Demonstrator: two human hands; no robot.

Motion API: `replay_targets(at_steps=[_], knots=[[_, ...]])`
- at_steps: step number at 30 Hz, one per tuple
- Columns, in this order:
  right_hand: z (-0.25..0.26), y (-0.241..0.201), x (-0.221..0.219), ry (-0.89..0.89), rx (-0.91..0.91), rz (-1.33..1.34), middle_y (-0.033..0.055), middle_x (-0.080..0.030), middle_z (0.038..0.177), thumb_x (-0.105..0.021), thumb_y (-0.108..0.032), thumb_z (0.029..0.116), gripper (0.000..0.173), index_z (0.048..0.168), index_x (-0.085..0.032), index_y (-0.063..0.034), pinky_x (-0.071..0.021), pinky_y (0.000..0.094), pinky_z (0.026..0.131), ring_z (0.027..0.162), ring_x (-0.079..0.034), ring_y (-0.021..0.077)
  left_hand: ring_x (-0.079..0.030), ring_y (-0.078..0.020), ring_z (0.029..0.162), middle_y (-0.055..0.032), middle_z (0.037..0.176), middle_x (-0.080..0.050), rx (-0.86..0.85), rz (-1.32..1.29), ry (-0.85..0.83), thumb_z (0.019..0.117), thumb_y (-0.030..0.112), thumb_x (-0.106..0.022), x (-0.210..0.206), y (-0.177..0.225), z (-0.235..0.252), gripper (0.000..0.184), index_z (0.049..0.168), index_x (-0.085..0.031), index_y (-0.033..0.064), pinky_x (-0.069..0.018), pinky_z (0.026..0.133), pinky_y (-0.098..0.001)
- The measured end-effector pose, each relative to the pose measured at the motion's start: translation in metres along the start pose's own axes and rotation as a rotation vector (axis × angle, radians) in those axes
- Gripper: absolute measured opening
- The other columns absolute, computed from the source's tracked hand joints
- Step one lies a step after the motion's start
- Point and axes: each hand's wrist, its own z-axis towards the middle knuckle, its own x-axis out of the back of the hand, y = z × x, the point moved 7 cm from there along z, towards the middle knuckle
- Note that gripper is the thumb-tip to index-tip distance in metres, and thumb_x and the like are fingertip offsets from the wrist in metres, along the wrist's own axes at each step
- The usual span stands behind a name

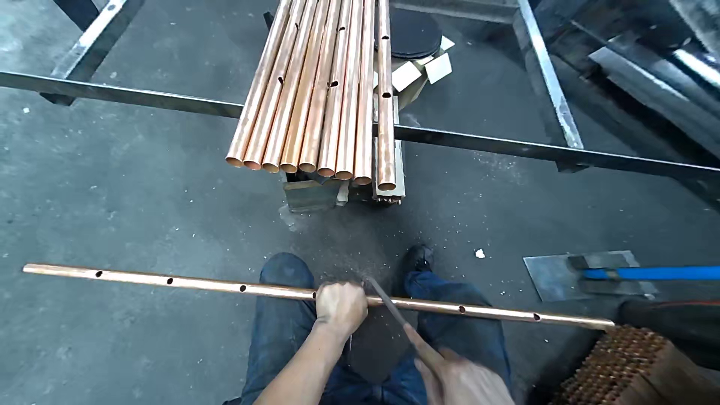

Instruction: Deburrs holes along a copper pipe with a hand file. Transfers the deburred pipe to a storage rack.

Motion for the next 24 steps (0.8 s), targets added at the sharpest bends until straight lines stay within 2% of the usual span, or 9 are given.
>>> replay_targets(at_steps=[2,4,6,8,10,13,15,18,24], knots=[[0.043,-0.007,0.001,-0.019,-0.036,-0.027,0.0146,-0.074,0.090,-0.045,-0.034,0.1044,0.053,0.158,-0.045,-0.0310,-0.0570,0.0569,0.069,0.081,-0.073,0.0372,-0.074,-0.0323,0.104,-0.0142,0.106,-0.076,0.007,0.013,0.000,0.1086,0.038,-0.036,-0.004,-0.003,0.000,0.046,0.110,-0.070,0.0070,-0.0569,0.087,-0.0538],[0.073,-0.009,0.009,-0.139,-0.100,-0.047,0.0138,-0.075,0.107,-0.041,-0.037,0.1069,0.052,0.159,-0.041,-0.0341,-0.0562,0.0579,0.085,0.101,-0.072,0.0366,-0.074,-0.0319,0.104,-0.0136,0.105,-0.076,0.016,0.032,0.042,0.1112,0.042,-0.029,-0.004,-0.002,-0.002,0.054,0.111,-0.070,0.0082,-0.0571,0.089,-0.0529],[0.074,-0.003,0.020,-0.146,-0.100,0.002,0.0118,-0.074,0.114,-0.041,-0.040,0.1072,0.051,0.158,-0.042,-0.0375,-0.0551,0.0583,0.090,0.107,-0.071,0.0348,-0.076,-0.0297,0.100,-0.0113,0.099,-0.078,0.020,0.062,0.159,0.1109,0.047,-0.031,-0.002,-0.002,-0.004,0.054,0.110,-0.072,0.0111,-0.0586,0.086,-0.0503],[0.046,0.015,0.029,0.045,-0.062,0.099,0.0095,-0.076,0.105,-0.046,-0.042,0.1051,0.049,0.154,-0.048,-0.0404,-0.0573,0.0590,0.079,0.093,-0.073,0.0333,-0.076,-0.0274,0.096,-0.0085,0.096,-0.078,0.000,0.066,0.258,0.1024,0.043,-0.051,-0.005,-0.005,-0.009,0.037,0.109,-0.073,0.0136,-0.0590,0.085,-0.0482],[0.009,0.045,0.037,0.288,-0.049,0.154,0.0077,-0.076,0.095,-0.052,-0.040,0.1020,0.049,0.151,-0.053,-0.0385,-0.0581,0.0581,0.064,0.077,-0.073,0.0311,-0.074,-0.0275,0.099,-0.0084,0.102,-0.077,-0.035,0.061,0.282,0.0882,0.045,-0.067,-0.007,-0.004,-0.014,0.042,0.114,-0.071,0.0130,-0.0578,0.088,-0.0486],[-0.028,0.089,0.034,0.355,-0.120,0.234,0.0115,-0.075,0.094,-0.053,-0.037,0.1024,0.051,0.153,-0.052,-0.0322,-0.0561,0.0589,0.061,0.070,-0.070,0.0329,-0.072,-0.0269,0.106,-0.0082,0.112,-0.075,-0.100,0.098,0.302,0.0884,0.077,-0.055,-0.007,0.000,-0.020,0.072,0.118,-0.070,0.0127,-0.0565,0.092,-0.0488],[-0.038,0.108,0.018,0.324,-0.168,0.302,0.0136,-0.075,0.095,-0.053,-0.036,0.1030,0.051,0.154,-0.051,-0.0312,-0.0552,0.0611,0.062,0.072,-0.070,0.0346,-0.073,-0.0266,0.104,-0.0076,0.109,-0.076,-0.136,0.124,0.339,0.0877,0.087,-0.044,-0.009,0.003,-0.023,0.083,0.114,-0.072,0.0131,-0.0575,0.089,-0.0489],[-0.036,0.119,0.005,0.307,-0.201,0.328,0.0127,-0.076,0.095,-0.053,-0.037,0.1023,0.051,0.153,-0.053,-0.0340,-0.0552,0.0629,0.065,0.074,-0.071,0.0348,-0.073,-0.0250,0.100,-0.0065,0.103,-0.076,-0.157,0.144,0.393,0.0889,0.088,-0.039,-0.011,0.006,-0.025,0.084,0.107,-0.074,0.0137,-0.0581,0.087,-0.0475],[-0.025,0.117,0.015,0.488,-0.106,0.254,0.0060,-0.075,0.090,-0.052,-0.041,0.0997,0.048,0.147,-0.059,-0.0371,-0.0557,0.0567,0.057,0.068,-0.070,0.0291,-0.075,-0.0228,0.090,-0.0044,0.091,-0.076,-0.171,0.198,0.495,0.0891,0.087,-0.039,-0.013,0.012,-0.028,0.082,0.098,-0.074,0.0141,-0.0600,0.079,-0.0447]])
